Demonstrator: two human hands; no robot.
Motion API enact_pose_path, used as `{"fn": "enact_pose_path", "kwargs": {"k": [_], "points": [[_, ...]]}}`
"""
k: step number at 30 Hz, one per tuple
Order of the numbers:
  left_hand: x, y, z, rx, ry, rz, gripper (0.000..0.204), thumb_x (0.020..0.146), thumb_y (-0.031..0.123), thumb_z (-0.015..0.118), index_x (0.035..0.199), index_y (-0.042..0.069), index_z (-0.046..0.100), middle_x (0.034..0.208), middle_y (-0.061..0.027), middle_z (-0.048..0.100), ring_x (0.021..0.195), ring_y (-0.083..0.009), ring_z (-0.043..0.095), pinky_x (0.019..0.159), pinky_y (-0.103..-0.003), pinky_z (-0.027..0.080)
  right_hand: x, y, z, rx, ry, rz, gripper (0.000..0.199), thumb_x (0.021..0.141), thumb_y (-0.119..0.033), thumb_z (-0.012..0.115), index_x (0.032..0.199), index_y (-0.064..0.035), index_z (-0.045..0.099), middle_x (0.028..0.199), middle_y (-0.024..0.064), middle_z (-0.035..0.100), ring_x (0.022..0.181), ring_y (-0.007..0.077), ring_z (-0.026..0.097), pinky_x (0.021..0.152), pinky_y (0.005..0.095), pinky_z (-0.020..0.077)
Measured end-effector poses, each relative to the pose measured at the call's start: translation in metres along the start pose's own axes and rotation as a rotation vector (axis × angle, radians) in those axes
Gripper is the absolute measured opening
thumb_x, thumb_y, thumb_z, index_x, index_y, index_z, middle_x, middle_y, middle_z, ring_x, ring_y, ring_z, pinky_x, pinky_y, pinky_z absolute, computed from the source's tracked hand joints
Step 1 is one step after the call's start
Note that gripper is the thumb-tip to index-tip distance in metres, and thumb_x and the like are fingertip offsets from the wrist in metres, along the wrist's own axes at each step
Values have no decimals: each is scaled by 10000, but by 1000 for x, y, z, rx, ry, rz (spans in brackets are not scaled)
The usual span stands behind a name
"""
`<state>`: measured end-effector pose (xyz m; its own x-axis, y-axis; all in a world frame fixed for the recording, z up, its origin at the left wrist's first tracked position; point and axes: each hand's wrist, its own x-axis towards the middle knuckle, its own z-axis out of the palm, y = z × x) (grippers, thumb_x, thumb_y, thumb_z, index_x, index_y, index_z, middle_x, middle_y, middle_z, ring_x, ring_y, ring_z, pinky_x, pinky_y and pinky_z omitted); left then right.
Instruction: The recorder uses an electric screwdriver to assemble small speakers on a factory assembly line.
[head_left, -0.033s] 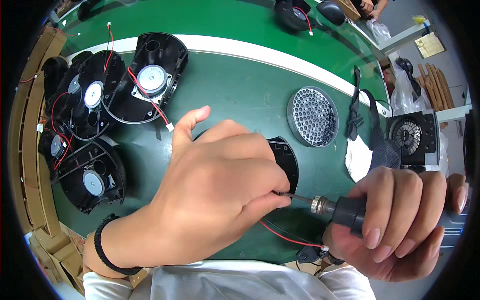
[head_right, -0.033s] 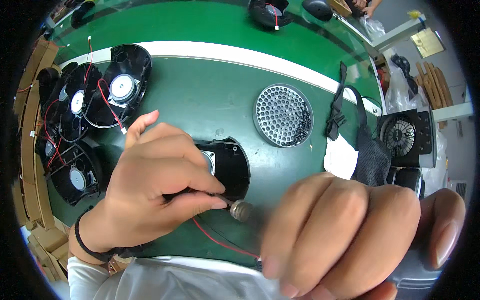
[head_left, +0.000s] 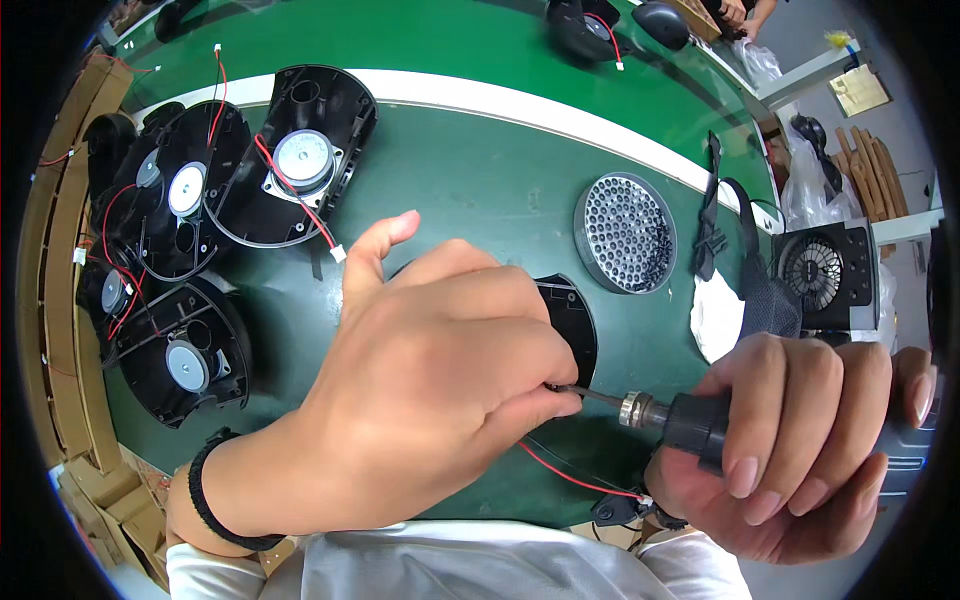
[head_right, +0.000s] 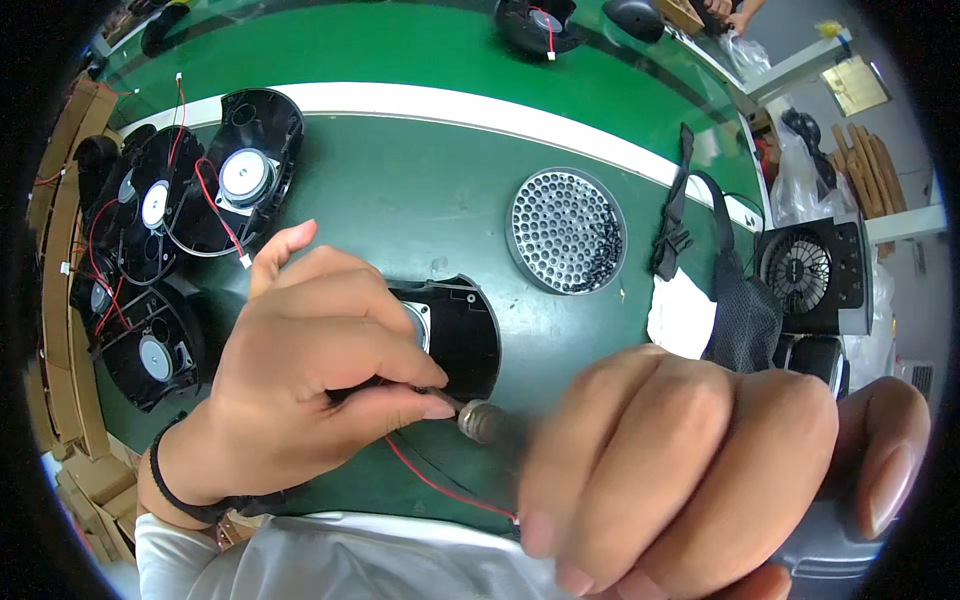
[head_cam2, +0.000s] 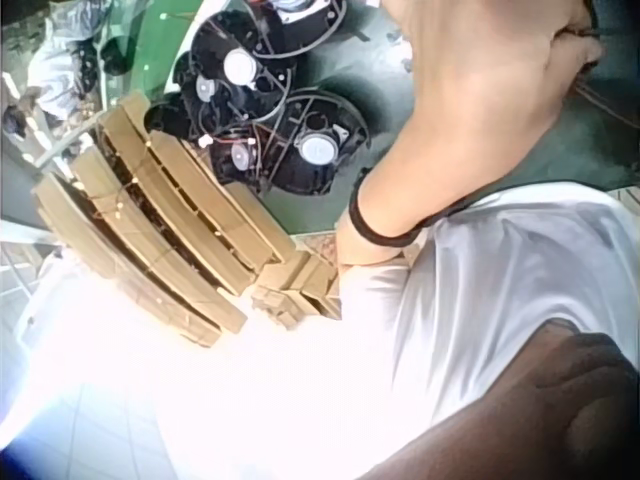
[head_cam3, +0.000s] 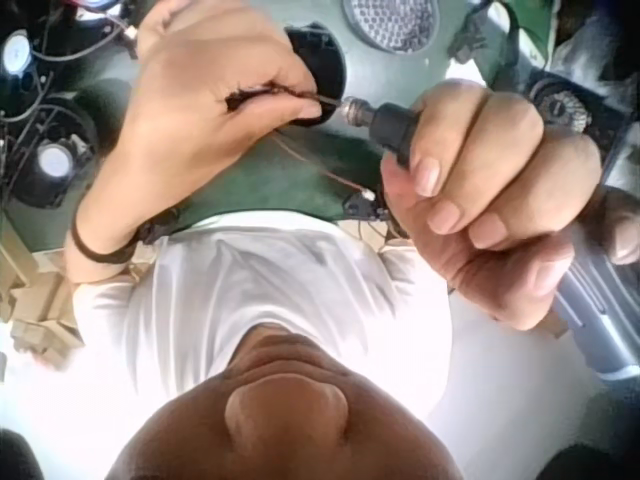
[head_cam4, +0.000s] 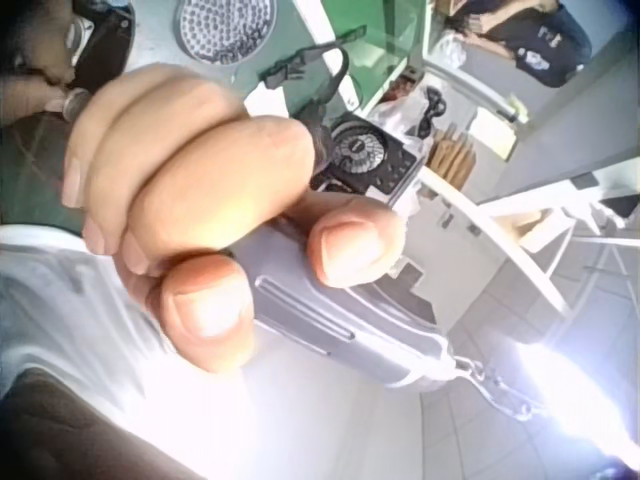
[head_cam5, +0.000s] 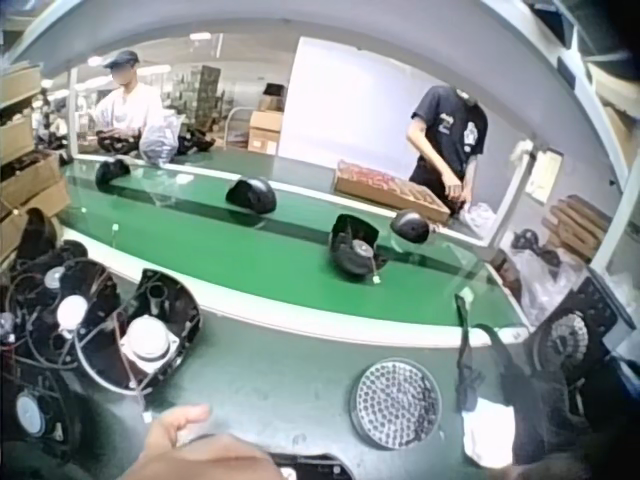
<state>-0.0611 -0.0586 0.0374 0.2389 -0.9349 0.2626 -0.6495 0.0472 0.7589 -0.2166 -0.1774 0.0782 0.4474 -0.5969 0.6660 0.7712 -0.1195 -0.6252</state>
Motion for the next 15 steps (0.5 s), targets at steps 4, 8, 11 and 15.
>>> {"fn": "enact_pose_path", "kwargs": {"k": [4,8,11,15], "points": [[1,-1,2,0,-10,-3,163,683,201,886,793,197,767,794,62,616,868,-165,610,1099,-458,233,2,0,4,11,8,50,319,919,-81,587,1148,-49,368,705,-14,486,547,97,505,591,262,503],[-1,-2,2,8,-3,15,185,657,197,895,780,194,758,789,56,608,842,-164,607,1084,-448,246,-3,-5,1,-58,-20,59,318,926,-76,584,1149,-52,358,706,-5,492,550,106,510,594,275,515],[-1,-2,4,9,12,21,197,647,202,902,766,190,745,781,53,605,822,-162,606,1074,-440,252,-3,-4,3,-72,-5,63,318,930,-74,583,1151,-55,355,703,3,494,551,114,516,599,281,522],[-2,-3,4,-18,-7,0,204,651,202,907,750,188,729,761,50,599,801,-161,607,1052,-429,262,-1,-8,1,-106,-50,86,319,930,-70,584,1145,-61,349,695,4,494,558,114,527,612,276,530]]}}
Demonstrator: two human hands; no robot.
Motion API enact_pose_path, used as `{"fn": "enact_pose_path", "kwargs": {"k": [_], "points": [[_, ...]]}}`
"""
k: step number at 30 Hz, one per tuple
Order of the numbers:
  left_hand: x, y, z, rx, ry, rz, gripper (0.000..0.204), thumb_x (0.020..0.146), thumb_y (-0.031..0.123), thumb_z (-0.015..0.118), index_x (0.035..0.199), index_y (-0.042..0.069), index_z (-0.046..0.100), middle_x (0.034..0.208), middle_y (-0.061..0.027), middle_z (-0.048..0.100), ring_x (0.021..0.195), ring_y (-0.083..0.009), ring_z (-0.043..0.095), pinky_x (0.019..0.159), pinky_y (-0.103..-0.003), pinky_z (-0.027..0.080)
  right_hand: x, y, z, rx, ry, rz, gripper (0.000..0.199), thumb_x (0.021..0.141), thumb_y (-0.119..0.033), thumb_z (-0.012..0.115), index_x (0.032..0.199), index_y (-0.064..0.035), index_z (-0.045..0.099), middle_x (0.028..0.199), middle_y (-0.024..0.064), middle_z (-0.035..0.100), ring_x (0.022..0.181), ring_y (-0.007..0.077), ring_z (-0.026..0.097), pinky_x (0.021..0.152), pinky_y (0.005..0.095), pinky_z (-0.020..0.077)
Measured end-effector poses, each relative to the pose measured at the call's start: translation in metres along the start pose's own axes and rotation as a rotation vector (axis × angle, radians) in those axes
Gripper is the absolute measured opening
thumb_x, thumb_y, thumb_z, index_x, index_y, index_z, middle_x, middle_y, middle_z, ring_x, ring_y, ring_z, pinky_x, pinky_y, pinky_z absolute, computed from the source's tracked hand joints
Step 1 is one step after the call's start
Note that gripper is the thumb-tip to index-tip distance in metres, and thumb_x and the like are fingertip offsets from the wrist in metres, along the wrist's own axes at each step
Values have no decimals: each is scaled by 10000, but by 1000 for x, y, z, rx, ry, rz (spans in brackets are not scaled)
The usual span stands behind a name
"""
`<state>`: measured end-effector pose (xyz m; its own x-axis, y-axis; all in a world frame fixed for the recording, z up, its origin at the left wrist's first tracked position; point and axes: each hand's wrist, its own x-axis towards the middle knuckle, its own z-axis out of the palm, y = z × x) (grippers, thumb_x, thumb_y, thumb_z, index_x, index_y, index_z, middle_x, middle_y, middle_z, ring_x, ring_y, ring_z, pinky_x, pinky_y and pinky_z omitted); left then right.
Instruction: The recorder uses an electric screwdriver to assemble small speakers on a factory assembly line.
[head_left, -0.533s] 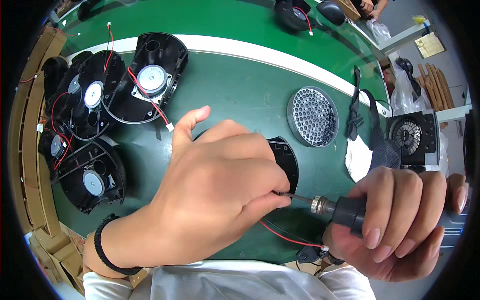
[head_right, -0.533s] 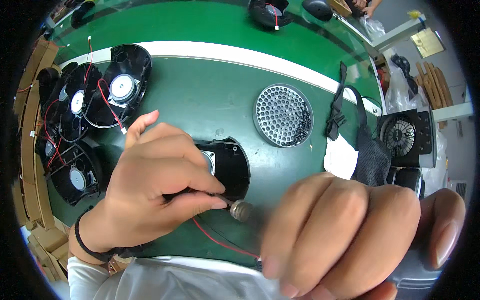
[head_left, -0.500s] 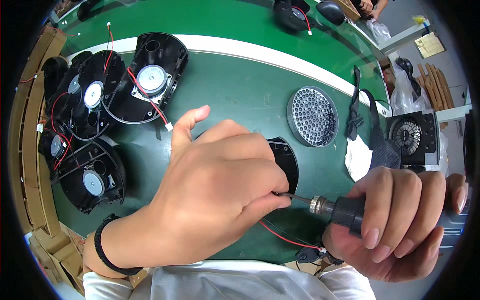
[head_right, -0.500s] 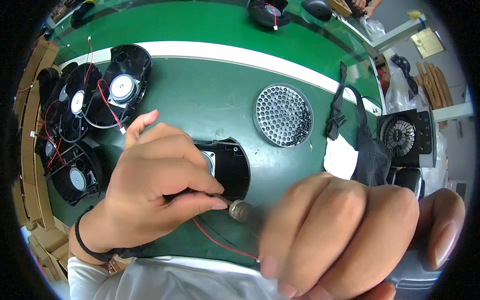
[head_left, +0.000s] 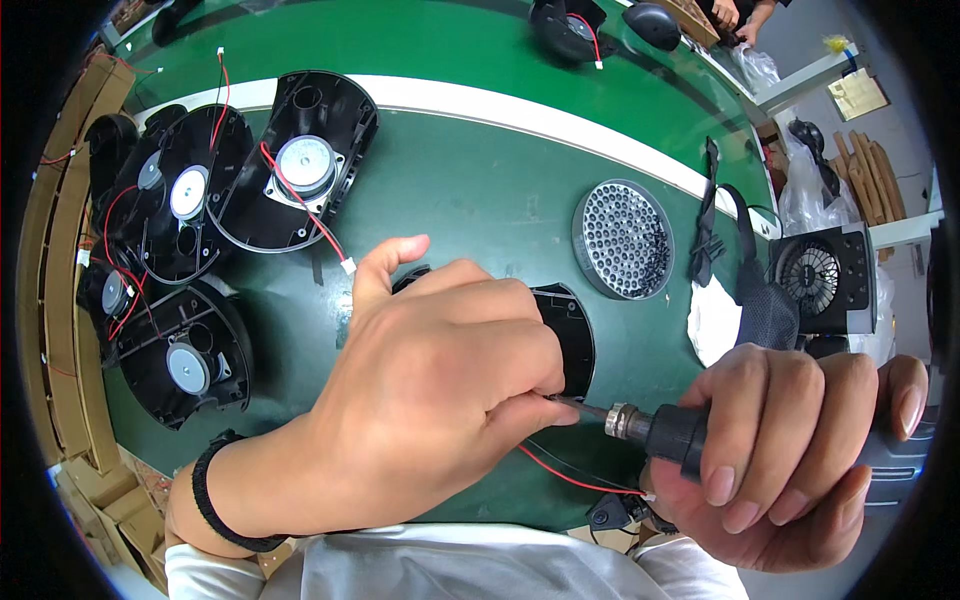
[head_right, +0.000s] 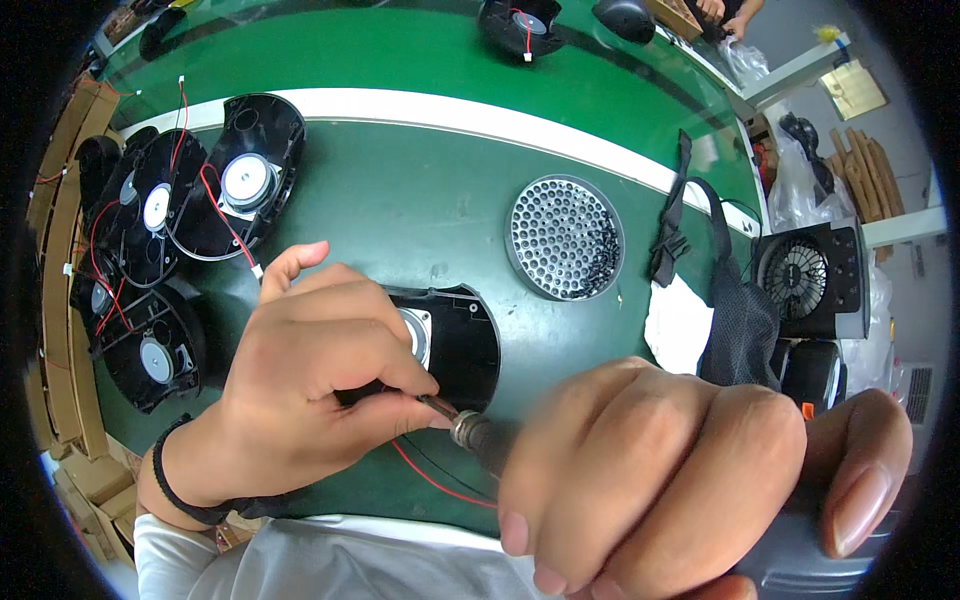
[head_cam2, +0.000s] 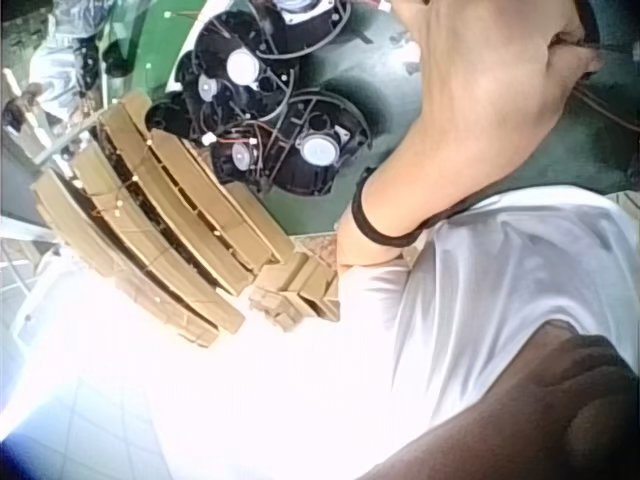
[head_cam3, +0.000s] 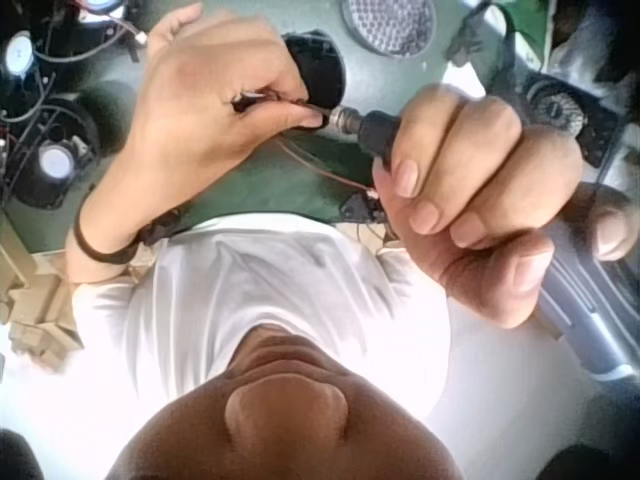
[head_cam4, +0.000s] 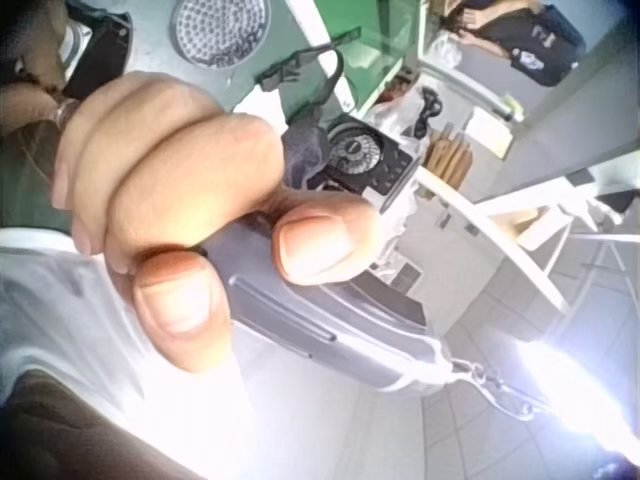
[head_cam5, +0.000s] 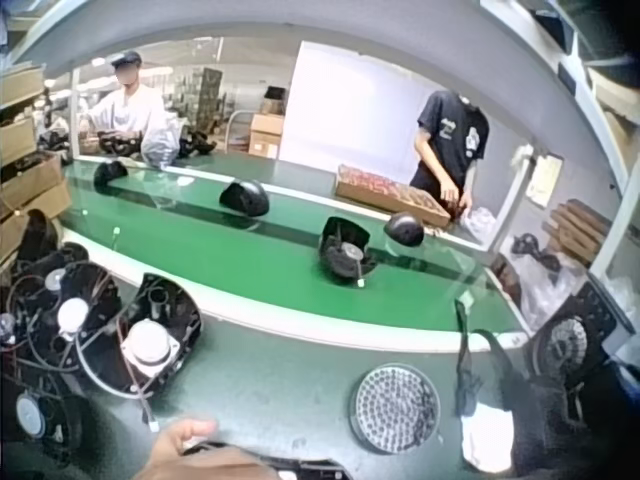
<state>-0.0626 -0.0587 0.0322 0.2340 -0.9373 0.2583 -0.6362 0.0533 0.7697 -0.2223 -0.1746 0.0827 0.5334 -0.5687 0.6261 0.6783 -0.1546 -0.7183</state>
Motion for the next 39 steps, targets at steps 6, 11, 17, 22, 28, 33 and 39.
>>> {"fn": "enact_pose_path", "kwargs": {"k": [6,11,17,22,28,33,39], "points": [[1,0,0,-19,8,-7,224,636,231,915,740,192,721,761,56,600,788,-154,605,1021,-415,277,-3,3,4,1,22,3,337,929,-70,586,1165,-61,344,679,2,497,566,120,540,639,286,542],[1,1,1,-12,-2,17,244,632,233,915,798,177,745,799,49,615,797,-150,606,989,-387,293,-1,-1,0,-59,-50,20,340,938,-74,581,1176,-65,339,675,2,497,563,120,544,642,282,546],[4,3,-15,-78,-10,0,417,704,139,864,1095,52,746,1059,-71,644,1012,-226,618,983,-361,404,-2,1,2,-65,20,56,322,958,-103,582,1190,-79,359,690,5,496,551,128,523,623,300,530],[-3,-20,-5,-45,148,-78,508,753,50,795,1242,2,663,1284,-149,629,1156,-298,577,1041,-380,432,-3,7,-11,-46,-67,127,316,960,-81,556,1225,-96,385,737,22,499,585,151,518,610,328,508],[-3,-18,-5,205,75,-213,511,734,61,826,1219,29,671,1280,-147,628,1179,-299,536,1040,-385,411,-8,26,-11,-6,-66,118,314,963,-85,546,1244,-107,407,727,18,486,581,146,509,605,329,503],[-14,-25,2,-14,43,-216,536,705,18,850,1212,32,678,1276,-163,615,1183,-326,572,1008,-390,454,-6,29,-11,27,-41,91,306,964,-95,552,1238,-113,416,729,15,488,595,140,527,605,327,513],[-11,-39,9,-391,-39,-300,521,707,-12,845,1199,17,677,1245,-149,635,1154,-260,619,985,-347,485,-15,35,-11,-70,14,167,327,956,-104,588,1235,-119,419,718,4,505,570,123,521,571,316,519]]}}
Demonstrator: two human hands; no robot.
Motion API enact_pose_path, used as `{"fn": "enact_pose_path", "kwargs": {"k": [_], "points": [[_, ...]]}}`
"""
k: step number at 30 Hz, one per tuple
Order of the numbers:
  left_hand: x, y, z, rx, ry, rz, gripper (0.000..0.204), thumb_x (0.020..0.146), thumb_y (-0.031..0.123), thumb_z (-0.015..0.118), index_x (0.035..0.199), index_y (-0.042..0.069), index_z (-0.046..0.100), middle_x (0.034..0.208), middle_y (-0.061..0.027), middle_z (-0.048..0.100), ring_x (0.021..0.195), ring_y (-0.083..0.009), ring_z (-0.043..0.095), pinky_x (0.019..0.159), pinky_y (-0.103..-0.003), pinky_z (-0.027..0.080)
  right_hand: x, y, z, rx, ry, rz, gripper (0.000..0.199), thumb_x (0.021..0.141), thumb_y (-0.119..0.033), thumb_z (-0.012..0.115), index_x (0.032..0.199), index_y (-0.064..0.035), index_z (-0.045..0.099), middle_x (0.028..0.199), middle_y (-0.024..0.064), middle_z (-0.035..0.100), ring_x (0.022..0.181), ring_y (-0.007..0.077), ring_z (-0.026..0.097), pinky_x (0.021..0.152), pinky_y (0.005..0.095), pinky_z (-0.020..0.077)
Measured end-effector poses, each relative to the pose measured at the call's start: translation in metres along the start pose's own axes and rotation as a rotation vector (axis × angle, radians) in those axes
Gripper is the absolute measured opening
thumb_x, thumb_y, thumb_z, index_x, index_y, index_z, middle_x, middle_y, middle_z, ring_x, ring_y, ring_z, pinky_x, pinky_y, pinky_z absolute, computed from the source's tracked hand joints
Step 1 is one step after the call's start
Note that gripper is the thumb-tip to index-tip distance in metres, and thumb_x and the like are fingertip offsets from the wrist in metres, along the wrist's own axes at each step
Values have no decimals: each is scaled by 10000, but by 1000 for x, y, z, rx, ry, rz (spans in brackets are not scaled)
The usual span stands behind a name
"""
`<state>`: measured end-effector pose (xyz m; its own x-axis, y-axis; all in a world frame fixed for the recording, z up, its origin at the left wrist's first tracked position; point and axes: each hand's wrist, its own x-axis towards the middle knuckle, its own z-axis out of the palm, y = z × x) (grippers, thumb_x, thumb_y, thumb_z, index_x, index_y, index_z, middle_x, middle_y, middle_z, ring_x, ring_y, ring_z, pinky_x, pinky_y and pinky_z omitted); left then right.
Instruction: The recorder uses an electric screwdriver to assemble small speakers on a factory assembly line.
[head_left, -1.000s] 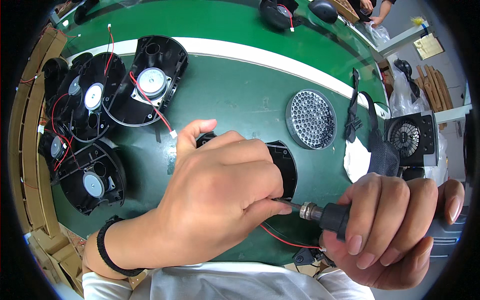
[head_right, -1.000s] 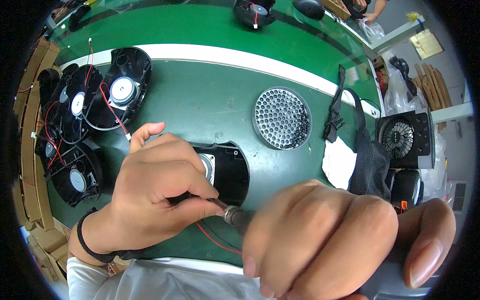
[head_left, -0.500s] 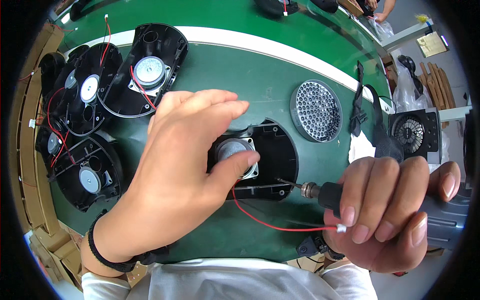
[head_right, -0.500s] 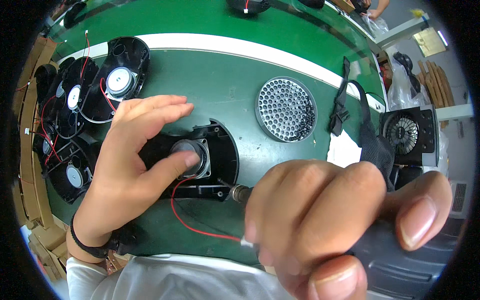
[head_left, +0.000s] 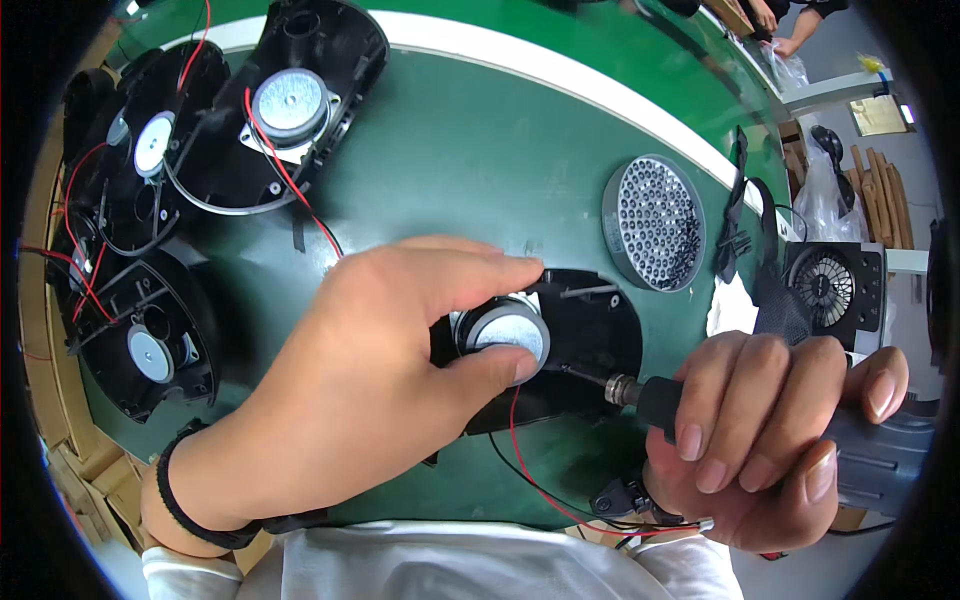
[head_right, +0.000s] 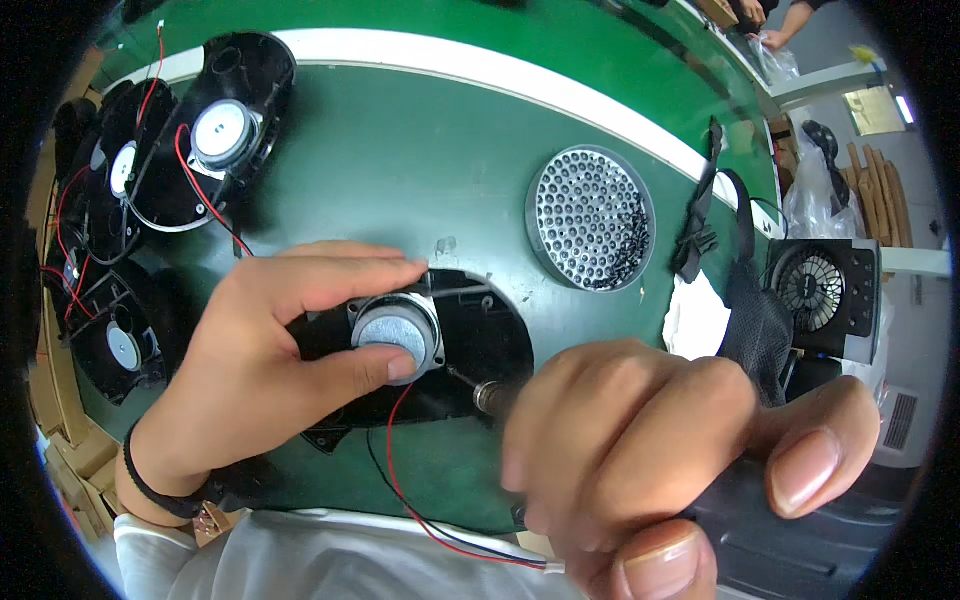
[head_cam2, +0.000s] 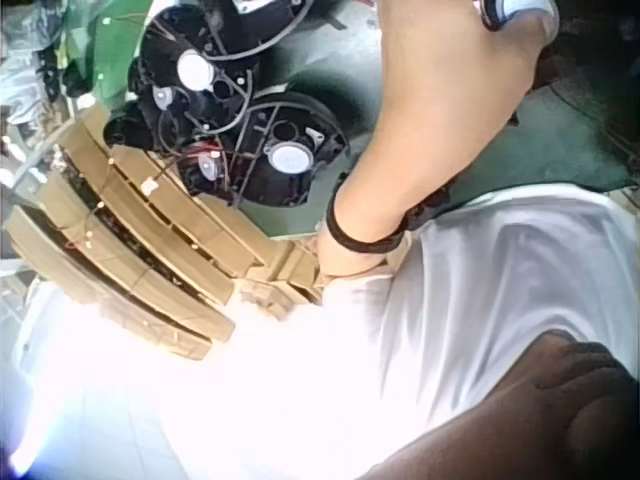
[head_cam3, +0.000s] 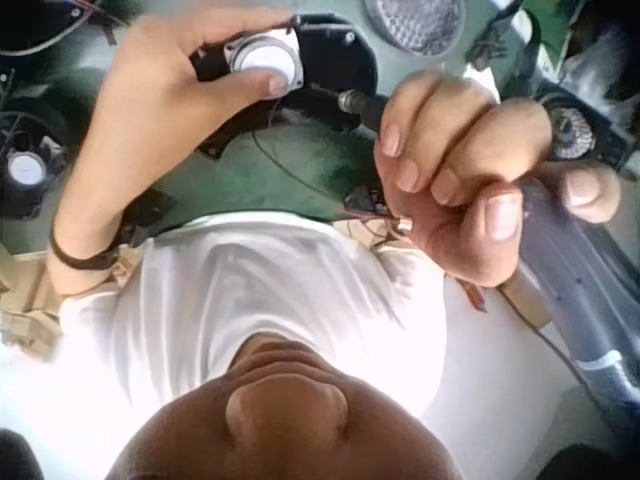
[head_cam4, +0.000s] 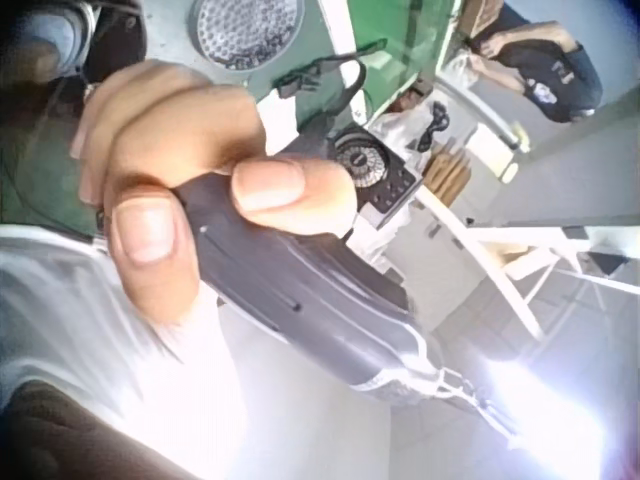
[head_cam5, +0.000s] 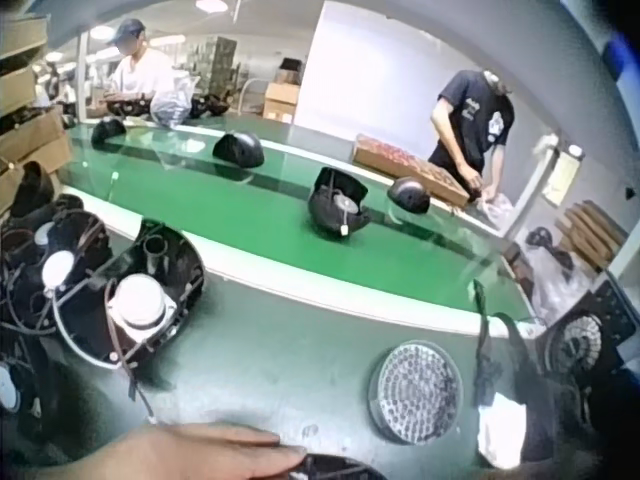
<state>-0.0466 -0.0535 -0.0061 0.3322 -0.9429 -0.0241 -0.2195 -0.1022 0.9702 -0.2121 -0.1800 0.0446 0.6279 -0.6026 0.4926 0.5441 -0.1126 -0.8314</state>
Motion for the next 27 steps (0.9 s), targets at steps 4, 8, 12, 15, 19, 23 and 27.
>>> {"fn": "enact_pose_path", "kwargs": {"k": [4,8,12,15,19,23,27], "points": [[4,9,-3,60,96,14,424,678,-16,848,1076,-3,702,1195,-130,639,1147,-248,615,986,-340,485,-2,8,3,21,-38,-19,359,940,-97,607,1246,-119,421,706,2,506,566,121,527,550,300,514],[-2,10,-7,189,25,122,416,679,7,839,1074,11,710,1168,-180,625,1172,-320,592,972,-391,483,-1,3,-7,-2,-11,-51,365,928,-94,615,1238,-95,423,707,6,513,559,124,533,547,296,515],[-8,25,-4,194,21,131,449,690,13,816,1128,22,715,1186,-206,615,1184,-342,582,969,-409,477,-3,-2,-7,-6,3,-38,358,919,-83,619,1220,-82,426,712,9,524,548,126,537,538,294,519],[-9,26,-2,203,-28,-11,461,679,18,806,1133,28,728,1181,-203,633,1203,-341,573,971,-416,476,-7,-2,-8,-19,28,6,368,906,-73,633,1212,-88,429,709,11,530,543,126,541,519,292,521],[-8,17,-2,252,-27,126,465,666,-6,790,1125,29,728,1121,-184,671,1210,-338,569,966,-416,472,-10,-9,-9,-48,58,59,390,889,-61,650,1208,-95,429,696,11,535,528,121,537,506,285,526],[-1,18,-10,287,-127,176,435,670,-21,784,1099,38,735,1048,-112,720,1225,-325,551,964,-401,459,-9,-13,-13,-59,46,90,391,870,-54,664,1178,-103,430,689,4,542,521,117,541,501,285,530],[0,42,3,303,-31,-26,425,665,-21,788,1082,45,738,1007,-75,739,1223,-310,543,958,-390,458,-8,-14,-13,-53,-7,80,393,859,-59,672,1156,-113,421,684,2,545,513,117,541,491,282,527]]}}
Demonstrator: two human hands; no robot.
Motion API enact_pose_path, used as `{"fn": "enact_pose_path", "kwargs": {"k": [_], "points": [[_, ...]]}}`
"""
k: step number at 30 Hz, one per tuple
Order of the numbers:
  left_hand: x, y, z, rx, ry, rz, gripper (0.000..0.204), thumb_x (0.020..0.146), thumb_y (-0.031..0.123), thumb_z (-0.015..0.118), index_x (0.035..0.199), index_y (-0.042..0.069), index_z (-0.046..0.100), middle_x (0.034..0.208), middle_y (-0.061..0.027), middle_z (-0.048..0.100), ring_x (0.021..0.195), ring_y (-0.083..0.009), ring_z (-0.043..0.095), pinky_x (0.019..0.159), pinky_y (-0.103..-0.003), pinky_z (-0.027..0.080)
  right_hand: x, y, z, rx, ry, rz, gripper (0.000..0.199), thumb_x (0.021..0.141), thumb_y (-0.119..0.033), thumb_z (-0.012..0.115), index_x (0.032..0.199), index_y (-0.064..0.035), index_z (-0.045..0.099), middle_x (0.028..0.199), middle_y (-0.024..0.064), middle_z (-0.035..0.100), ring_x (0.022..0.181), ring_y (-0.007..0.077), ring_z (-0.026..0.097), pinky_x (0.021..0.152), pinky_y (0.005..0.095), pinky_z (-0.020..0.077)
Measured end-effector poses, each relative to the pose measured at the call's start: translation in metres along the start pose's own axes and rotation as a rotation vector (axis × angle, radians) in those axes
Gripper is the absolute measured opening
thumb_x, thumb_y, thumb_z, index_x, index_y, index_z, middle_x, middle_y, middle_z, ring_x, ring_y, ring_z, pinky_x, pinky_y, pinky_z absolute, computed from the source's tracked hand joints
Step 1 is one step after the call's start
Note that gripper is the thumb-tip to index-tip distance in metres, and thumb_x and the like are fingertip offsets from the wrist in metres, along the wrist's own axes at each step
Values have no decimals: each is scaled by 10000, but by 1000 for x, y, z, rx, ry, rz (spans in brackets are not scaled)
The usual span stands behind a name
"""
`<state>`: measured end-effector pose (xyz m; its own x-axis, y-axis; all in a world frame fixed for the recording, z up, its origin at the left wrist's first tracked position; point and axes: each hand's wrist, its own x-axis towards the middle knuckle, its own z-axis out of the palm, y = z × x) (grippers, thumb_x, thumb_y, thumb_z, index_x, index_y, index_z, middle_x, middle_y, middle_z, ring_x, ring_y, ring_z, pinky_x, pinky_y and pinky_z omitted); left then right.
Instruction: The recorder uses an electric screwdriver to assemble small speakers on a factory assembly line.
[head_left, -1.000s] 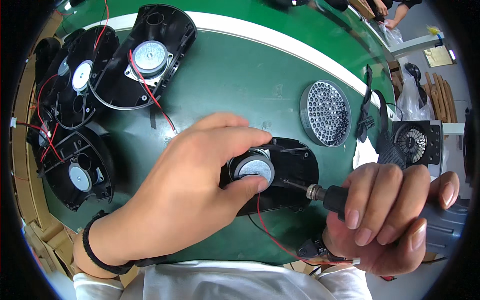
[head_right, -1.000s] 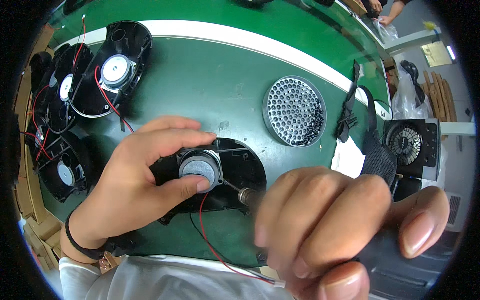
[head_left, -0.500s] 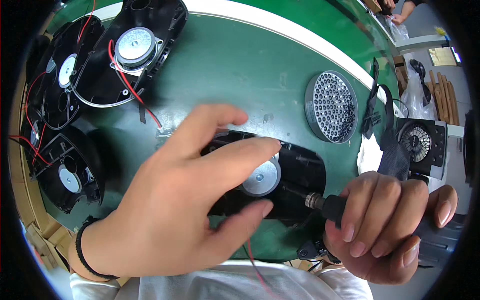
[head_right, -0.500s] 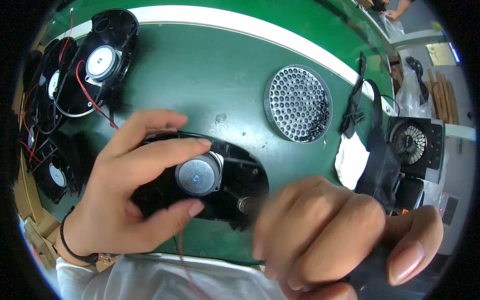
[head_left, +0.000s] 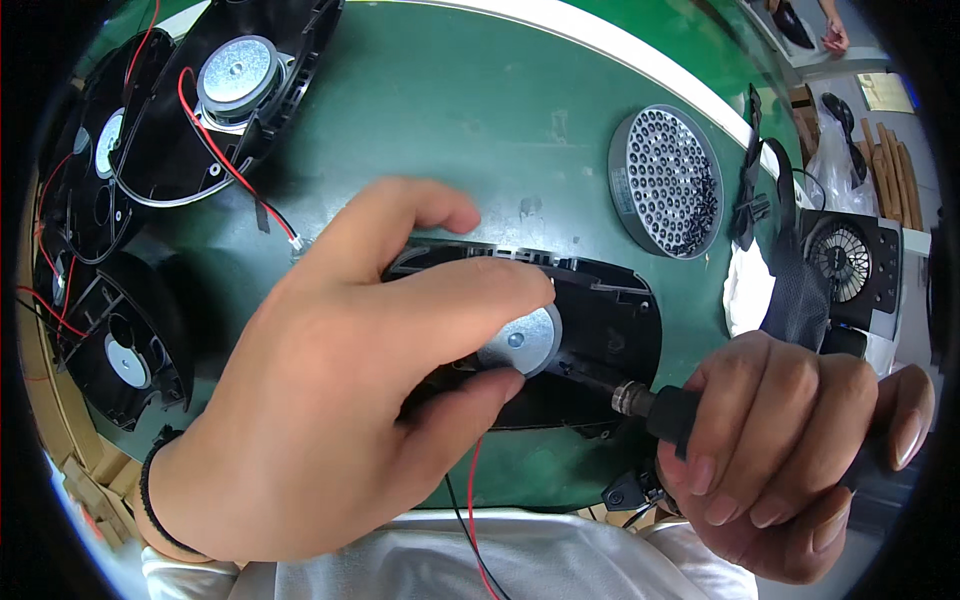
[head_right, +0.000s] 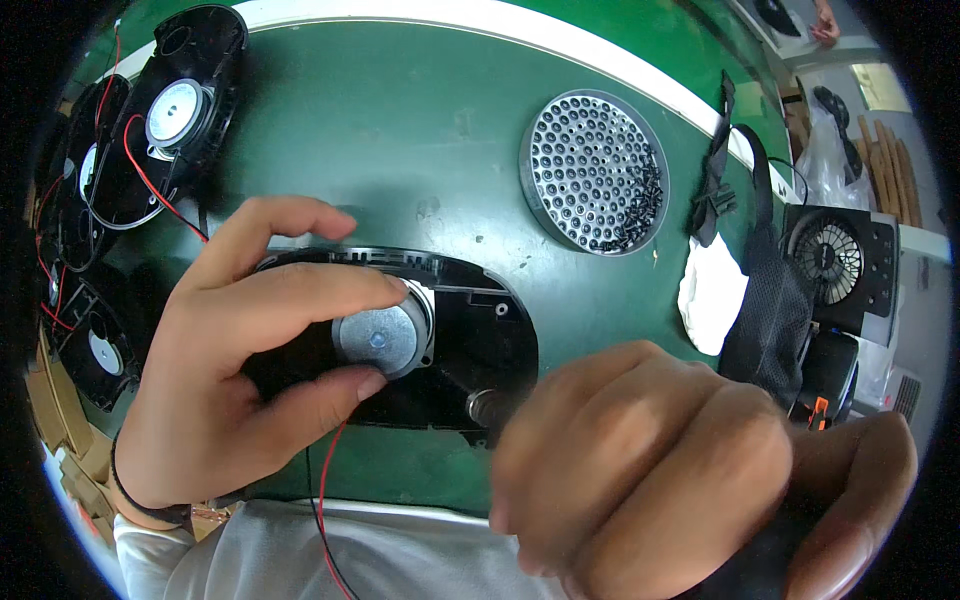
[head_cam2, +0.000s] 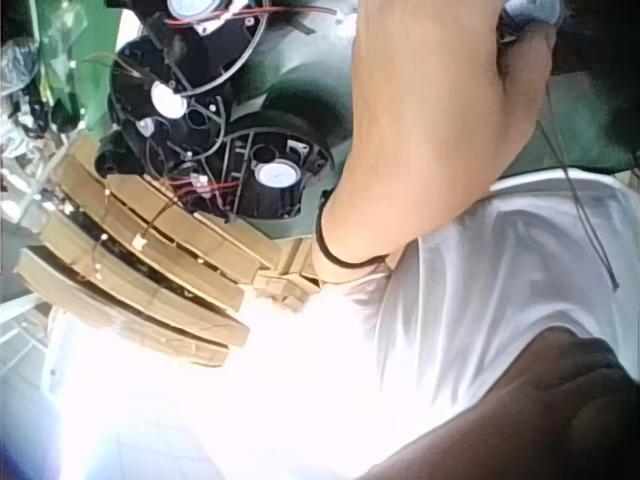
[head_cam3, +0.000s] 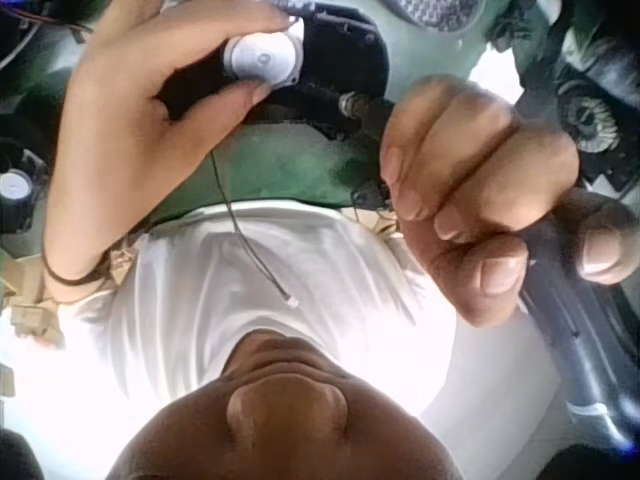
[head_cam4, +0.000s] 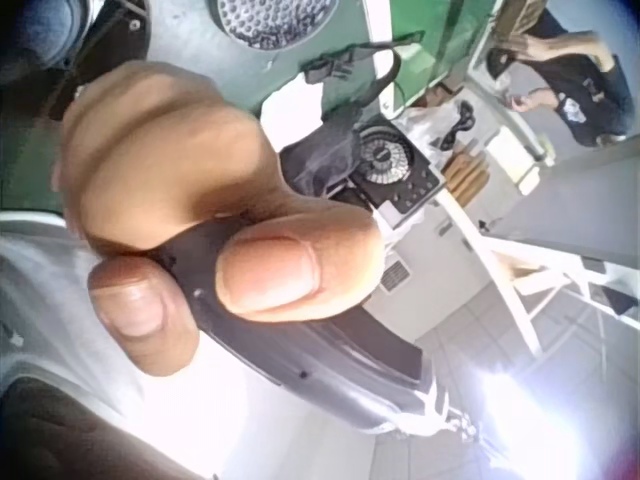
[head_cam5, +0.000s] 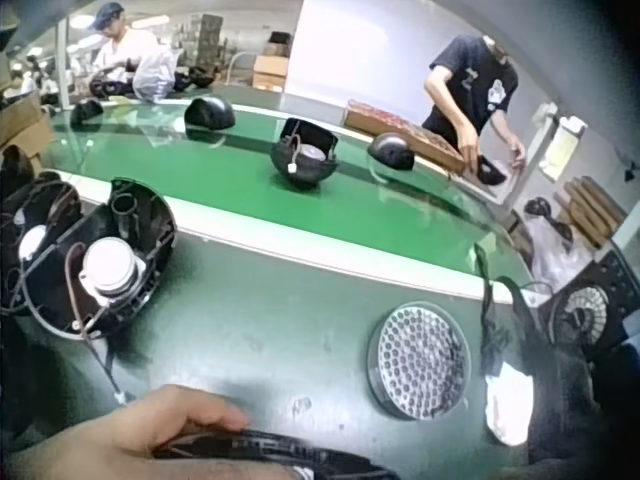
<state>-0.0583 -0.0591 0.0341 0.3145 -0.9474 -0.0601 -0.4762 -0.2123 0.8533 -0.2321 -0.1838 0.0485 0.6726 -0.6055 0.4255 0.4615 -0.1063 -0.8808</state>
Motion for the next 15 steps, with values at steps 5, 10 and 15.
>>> {"fn": "enact_pose_path", "kwargs": {"k": [5,10,15], "points": [[2,-19,2,-54,-48,50,433,658,-32,785,1082,41,735,1020,-79,745,1201,-289,546,945,-382,465,-4,13,1,42,60,-14,408,850,-63,673,1152,-120,405,675,0,555,500,116,538,478,270,519],[5,-16,0,-175,-27,113,422,662,-51,772,1073,41,736,1039,-77,739,1201,-286,548,940,-380,466,-2,3,3,3,48,30,402,859,-61,673,1155,-124,407,674,3,562,495,115,537,476,271,527],[-1,-25,11,-218,70,166,414,664,-54,770,1066,38,734,1051,-110,697,1187,-291,557,920,-382,476,-6,6,2,31,-23,56,398,874,-61,680,1157,-125,408,679,8,569,501,119,545,475,269,536]]}}
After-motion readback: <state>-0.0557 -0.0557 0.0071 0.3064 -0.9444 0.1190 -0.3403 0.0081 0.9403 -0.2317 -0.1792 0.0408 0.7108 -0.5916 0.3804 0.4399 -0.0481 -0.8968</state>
